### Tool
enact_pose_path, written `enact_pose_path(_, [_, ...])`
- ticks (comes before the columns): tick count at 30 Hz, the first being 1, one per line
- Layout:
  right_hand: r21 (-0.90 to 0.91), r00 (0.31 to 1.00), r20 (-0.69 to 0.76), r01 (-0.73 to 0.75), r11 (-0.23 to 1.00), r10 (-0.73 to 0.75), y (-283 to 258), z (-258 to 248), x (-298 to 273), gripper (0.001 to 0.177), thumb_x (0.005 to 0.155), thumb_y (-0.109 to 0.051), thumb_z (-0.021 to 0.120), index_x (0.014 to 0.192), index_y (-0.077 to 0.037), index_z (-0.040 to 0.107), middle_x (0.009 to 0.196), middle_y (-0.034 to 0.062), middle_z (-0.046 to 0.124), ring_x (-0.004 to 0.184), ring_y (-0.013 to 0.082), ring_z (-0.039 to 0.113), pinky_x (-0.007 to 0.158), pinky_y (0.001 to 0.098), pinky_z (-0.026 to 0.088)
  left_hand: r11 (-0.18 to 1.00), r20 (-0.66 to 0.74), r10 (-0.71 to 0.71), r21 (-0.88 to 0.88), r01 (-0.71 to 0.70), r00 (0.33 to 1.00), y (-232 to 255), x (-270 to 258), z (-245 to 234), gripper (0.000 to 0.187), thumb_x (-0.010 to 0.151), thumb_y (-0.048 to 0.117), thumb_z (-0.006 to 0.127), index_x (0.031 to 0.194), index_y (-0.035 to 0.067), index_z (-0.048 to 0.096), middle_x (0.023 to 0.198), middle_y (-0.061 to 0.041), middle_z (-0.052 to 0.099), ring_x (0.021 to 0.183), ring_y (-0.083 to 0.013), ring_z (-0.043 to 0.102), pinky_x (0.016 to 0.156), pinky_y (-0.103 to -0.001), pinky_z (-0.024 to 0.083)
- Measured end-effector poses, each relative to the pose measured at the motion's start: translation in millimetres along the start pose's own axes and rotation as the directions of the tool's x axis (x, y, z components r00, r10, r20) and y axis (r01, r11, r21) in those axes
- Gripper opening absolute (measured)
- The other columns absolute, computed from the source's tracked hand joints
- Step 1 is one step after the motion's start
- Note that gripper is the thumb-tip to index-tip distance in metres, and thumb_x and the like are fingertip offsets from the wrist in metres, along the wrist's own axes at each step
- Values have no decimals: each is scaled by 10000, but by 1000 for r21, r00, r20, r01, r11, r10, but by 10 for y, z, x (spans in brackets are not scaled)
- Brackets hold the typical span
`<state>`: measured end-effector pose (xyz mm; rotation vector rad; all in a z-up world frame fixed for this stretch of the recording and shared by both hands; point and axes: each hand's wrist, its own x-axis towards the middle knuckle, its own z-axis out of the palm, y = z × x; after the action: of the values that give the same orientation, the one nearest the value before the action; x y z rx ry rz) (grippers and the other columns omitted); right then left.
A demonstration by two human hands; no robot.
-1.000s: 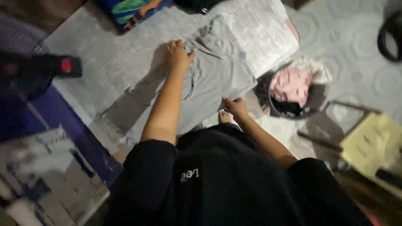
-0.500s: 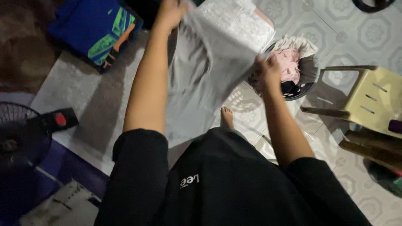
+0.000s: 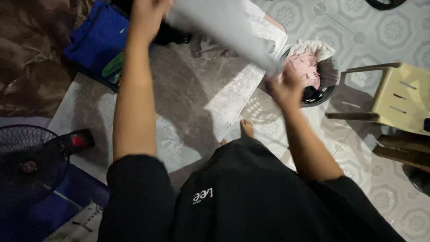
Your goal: The person takes items of clothing from a laundry basket and folds them one by one on a flat surface.
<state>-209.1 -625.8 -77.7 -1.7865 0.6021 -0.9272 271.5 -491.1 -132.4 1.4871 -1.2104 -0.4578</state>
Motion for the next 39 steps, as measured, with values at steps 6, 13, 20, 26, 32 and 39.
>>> enact_pose_path(6, [-149, 958, 285, 60, 987, -15, 620, 873, -1440, 324, 764, -94, 883, 779, -30, 565, 800, 121, 524, 785, 272, 531, 703, 391, 438, 815, -10, -559, 178, 551, 829, -228, -2222, 47, 402, 897, 73, 772, 1274, 87, 633, 910, -26, 591, 841, -134, 559, 755, -310, 487])
enact_pose_path(13, [-43, 571, 806, 321, 946, -157, 734, 1113, -1848, 164, 711, -137, 797, 825, -101, 684, 908, 93, 640, 889, 326, 613, 744, 446, 491, 689, -153, -695, 136, 712, 703, -139, -3235, 15, 429, 837, 118, 784, 1235, 76, 628, 896, -61, 654, 766, -185, 612, 674, -358, 522])
enact_pose_path(20, [133, 192, 976, -163, 978, -100, 1097, 1341, -2202, 133, 843, -98, 685, 936, -10, 651, 944, 146, 659, 873, 312, 649, 759, 416, 529, 495, -277, -522, 672, 551, 807, 466, -3591, -170, 452, 781, 204, 849, 1198, 138, 688, 1051, -128, 712, 1089, -409, 615, 925, -537, 477])
enact_pose_path(26, [-311, 641, 460, -531, 788, 614, 1057, 1061, -1278, 186, 1006, -144, 619, 1110, 8, 646, 861, 156, 752, 630, 218, 717, 546, 327, 567, 590, -472, -253, 617, 522, 844, 457, -3258, 345, 437, 815, 190, 827, 1205, 82, 662, 1301, -179, 564, 1244, -415, 496, 1057, -521, 416])
enact_pose_path(32, [189, 516, 49, -845, 500, 855, 1754, 632, -469, 303, 992, -266, 699, 982, 31, 638, 794, 113, 719, 568, 216, 703, 485, 324, 573, 672, -377, -199, 620, 406, 905, 119, -1956, 752, 401, 816, 182, 832, 1171, 95, 668, 1250, -140, 620, 1176, -400, 536, 1011, -511, 428])
enact_pose_path(39, [289, 543, 4, -804, 519, 840, 2282, 745, -276, 136, 927, -121, 687, 928, -8, 611, 721, 98, 645, 549, 194, 638, 497, 332, 546, 579, -248, -337, 706, 407, 908, -485, -845, 1098, 666, 761, 210, 824, 1354, 97, 543, 1273, -174, 622, 1200, -402, 530, 973, -549, 398])
